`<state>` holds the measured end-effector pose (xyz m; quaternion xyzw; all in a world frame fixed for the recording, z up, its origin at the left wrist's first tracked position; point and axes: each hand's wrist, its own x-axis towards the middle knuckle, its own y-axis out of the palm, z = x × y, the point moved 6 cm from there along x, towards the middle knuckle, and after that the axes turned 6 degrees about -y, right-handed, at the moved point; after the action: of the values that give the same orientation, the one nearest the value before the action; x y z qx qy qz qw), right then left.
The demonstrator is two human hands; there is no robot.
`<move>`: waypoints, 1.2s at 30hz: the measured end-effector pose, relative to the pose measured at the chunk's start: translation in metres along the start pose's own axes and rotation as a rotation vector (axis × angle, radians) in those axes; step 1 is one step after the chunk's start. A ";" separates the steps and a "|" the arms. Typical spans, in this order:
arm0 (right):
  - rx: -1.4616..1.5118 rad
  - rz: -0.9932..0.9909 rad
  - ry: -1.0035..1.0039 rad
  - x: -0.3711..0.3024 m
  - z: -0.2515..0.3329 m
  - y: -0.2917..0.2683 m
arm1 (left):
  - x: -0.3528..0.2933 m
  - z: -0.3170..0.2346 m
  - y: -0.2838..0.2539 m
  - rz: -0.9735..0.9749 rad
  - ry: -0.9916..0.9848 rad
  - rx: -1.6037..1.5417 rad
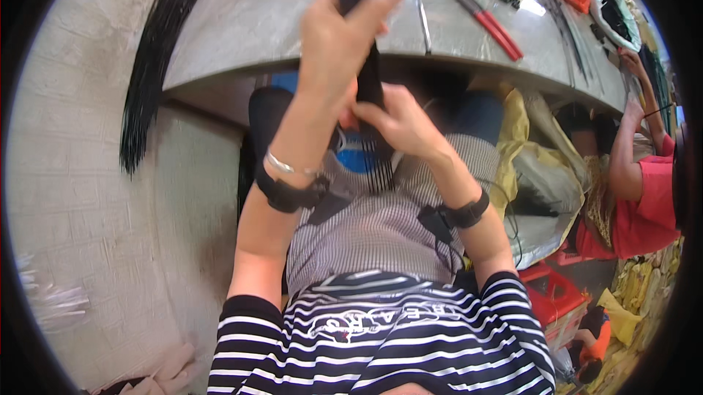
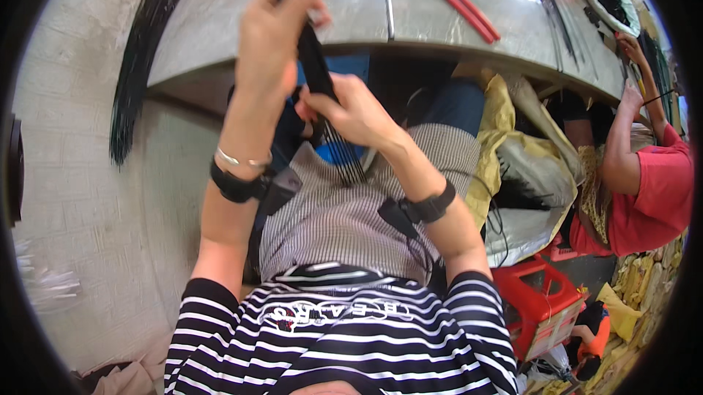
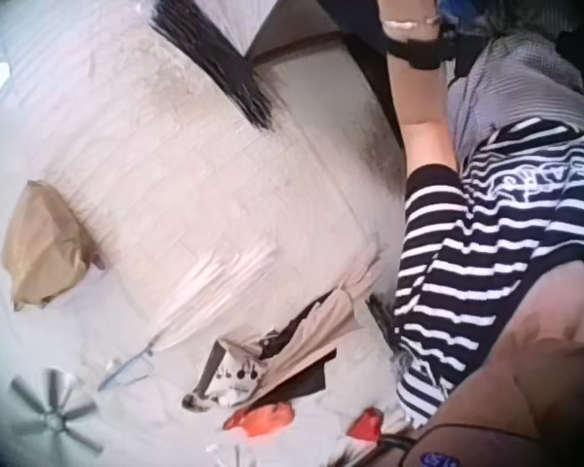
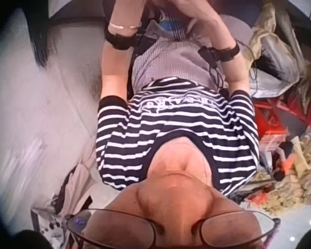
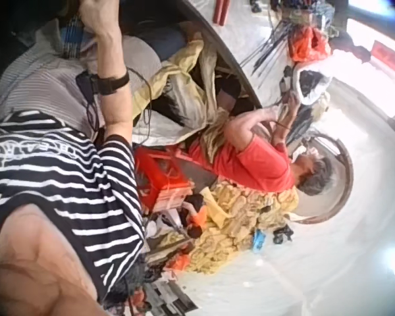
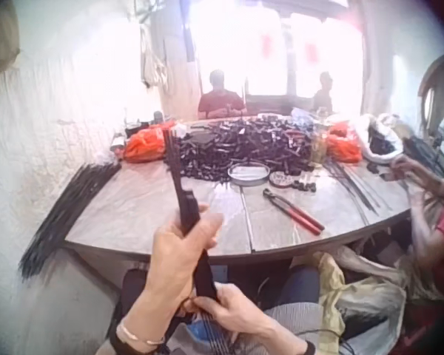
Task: Manually assembling umbrella ribs and components at a production table.
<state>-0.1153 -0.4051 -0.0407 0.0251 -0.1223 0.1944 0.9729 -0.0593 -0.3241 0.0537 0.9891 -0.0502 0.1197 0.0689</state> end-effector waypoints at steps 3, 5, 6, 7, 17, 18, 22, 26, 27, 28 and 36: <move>0.216 0.081 0.086 -0.030 -0.041 -0.014 | -0.014 0.048 0.019 0.192 -0.203 -0.125; 0.367 0.058 0.191 -0.047 -0.064 -0.012 | -0.027 0.070 0.025 0.238 -0.248 -0.238; 0.361 0.078 0.205 -0.048 -0.060 -0.013 | -0.030 0.072 0.025 0.237 -0.265 -0.273; 0.356 0.093 0.227 -0.050 -0.057 -0.015 | -0.031 0.072 0.028 0.238 -0.290 -0.313; 0.623 0.219 0.163 -0.042 -0.082 -0.007 | -0.014 0.087 0.028 0.429 -0.463 -0.362; 0.586 0.228 0.181 -0.039 -0.083 -0.008 | -0.010 0.086 0.030 0.457 -0.468 -0.350; 0.446 0.064 0.264 -0.036 -0.059 -0.019 | -0.006 0.098 0.028 0.406 -0.462 -0.271; -0.493 -0.120 0.150 -0.024 0.030 -0.091 | -0.009 0.098 0.021 0.370 -0.481 -0.309; -0.456 -0.309 0.151 -0.021 0.045 -0.109 | -0.010 0.098 0.021 0.383 -0.488 -0.333; -0.546 -0.420 0.027 -0.011 0.067 -0.121 | -0.010 0.098 0.021 0.388 -0.491 -0.338; -0.413 -0.363 0.038 0.041 0.066 -0.105 | -0.008 0.099 0.017 0.417 -0.460 -0.327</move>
<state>-0.0532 -0.4929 0.0333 -0.1560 -0.1345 -0.0116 0.9785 -0.0465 -0.3547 -0.0418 0.9347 -0.2837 -0.1042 0.1871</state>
